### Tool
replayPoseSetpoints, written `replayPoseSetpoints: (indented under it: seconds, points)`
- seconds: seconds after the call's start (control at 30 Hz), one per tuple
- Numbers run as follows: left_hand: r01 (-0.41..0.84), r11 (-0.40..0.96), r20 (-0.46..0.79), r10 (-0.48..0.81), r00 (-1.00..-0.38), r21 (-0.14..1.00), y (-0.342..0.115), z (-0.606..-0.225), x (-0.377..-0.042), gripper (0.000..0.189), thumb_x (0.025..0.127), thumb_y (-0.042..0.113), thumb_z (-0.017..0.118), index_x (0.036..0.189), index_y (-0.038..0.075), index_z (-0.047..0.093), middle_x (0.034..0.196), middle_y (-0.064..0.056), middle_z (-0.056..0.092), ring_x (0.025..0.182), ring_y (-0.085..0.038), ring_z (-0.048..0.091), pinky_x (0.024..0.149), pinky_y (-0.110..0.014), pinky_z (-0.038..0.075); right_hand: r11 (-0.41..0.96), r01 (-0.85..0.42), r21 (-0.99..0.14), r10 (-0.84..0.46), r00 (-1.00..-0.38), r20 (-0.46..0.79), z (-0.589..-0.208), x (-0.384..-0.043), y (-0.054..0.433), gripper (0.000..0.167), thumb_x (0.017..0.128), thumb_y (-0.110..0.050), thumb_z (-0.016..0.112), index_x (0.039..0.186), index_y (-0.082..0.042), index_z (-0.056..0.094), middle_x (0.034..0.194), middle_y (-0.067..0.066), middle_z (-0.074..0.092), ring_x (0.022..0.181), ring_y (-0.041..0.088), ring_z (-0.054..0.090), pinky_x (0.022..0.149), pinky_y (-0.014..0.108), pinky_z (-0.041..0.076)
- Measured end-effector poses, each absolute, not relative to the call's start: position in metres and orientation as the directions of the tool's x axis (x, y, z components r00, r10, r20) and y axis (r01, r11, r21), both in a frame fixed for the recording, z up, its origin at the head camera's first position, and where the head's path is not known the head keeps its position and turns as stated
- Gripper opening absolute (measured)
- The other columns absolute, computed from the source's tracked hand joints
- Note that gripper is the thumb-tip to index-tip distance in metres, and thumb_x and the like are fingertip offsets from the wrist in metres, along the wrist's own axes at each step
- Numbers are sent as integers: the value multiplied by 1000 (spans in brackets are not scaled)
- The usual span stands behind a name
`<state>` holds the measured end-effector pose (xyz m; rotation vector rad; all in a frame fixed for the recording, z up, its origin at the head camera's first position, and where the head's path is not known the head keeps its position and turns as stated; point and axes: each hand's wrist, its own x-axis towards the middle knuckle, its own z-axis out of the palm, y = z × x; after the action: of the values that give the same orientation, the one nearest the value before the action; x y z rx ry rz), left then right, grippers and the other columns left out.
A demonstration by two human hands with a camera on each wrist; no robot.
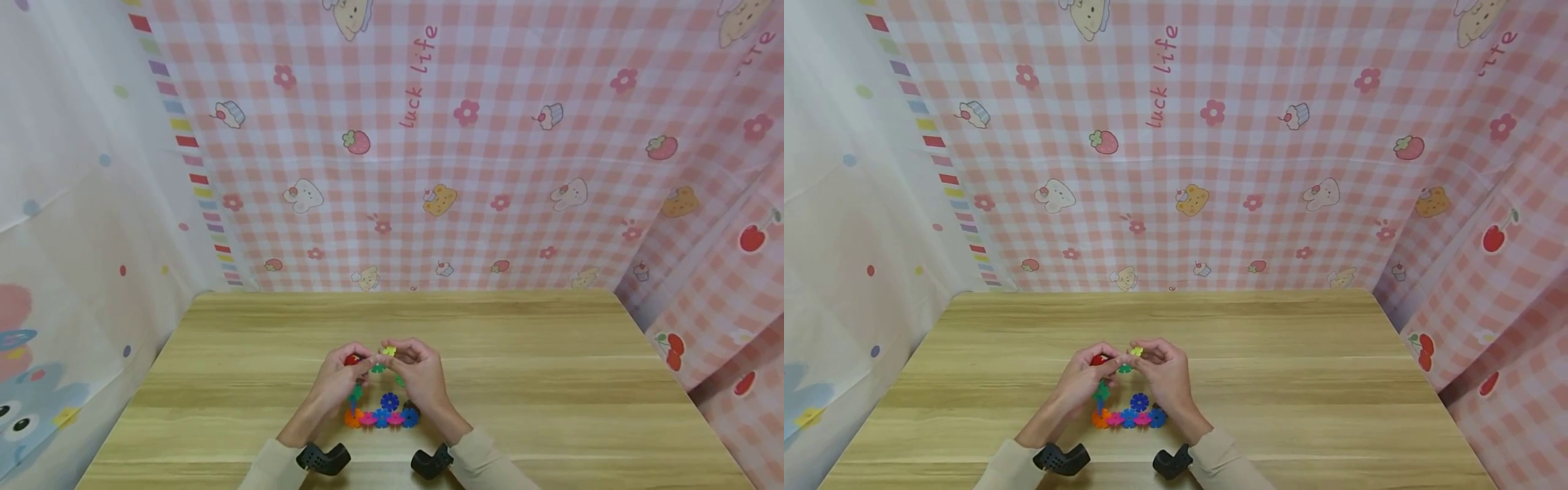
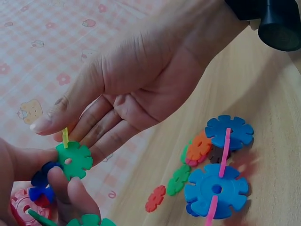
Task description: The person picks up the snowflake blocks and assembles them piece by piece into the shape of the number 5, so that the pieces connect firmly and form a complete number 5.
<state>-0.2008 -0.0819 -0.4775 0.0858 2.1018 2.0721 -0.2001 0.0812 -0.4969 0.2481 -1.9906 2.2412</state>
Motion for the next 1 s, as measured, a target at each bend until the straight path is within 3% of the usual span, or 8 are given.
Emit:
replayPoseSetpoints:
  seconds: [0.23,0.47,0.73,1.0]
  points:
    - [-87,47,-94,167,-981,995,-82,-476,-199,11,97,8,62,99,-3,64,94,-13,61,67,-21,54,58,-27,49,-142,-227,-964,-14,-973,231,-492,-195,80,23,83,0,76,105,6,69,109,19,72,102,40,69,79,28,58]
    - [-69,69,-80,167,-983,995,-81,-470,-197,9,95,7,63,97,-2,64,83,-12,58,62,-19,50,51,-23,42,-141,-256,-956,-3,-966,259,-501,-195,80,24,83,-5,78,103,3,70,108,19,72,100,33,71,80,29,58]
    - [-67,75,-80,174,-981,995,-82,-472,-200,14,96,11,65,99,-3,65,89,-9,61,66,-20,57,57,-29,52,-129,-271,-954,-46,-959,278,-503,-194,83,28,83,-6,78,107,3,67,113,18,71,101,27,70,83,30,58]
    - [-90,78,-102,173,-980,993,-87,-470,-201,14,95,11,65,101,-2,67,85,-10,62,70,-24,62,65,-33,57,-180,-235,-955,-128,-957,260,-503,-194,87,38,85,-4,77,119,6,63,122,32,62,108,27,67,89,31,55]
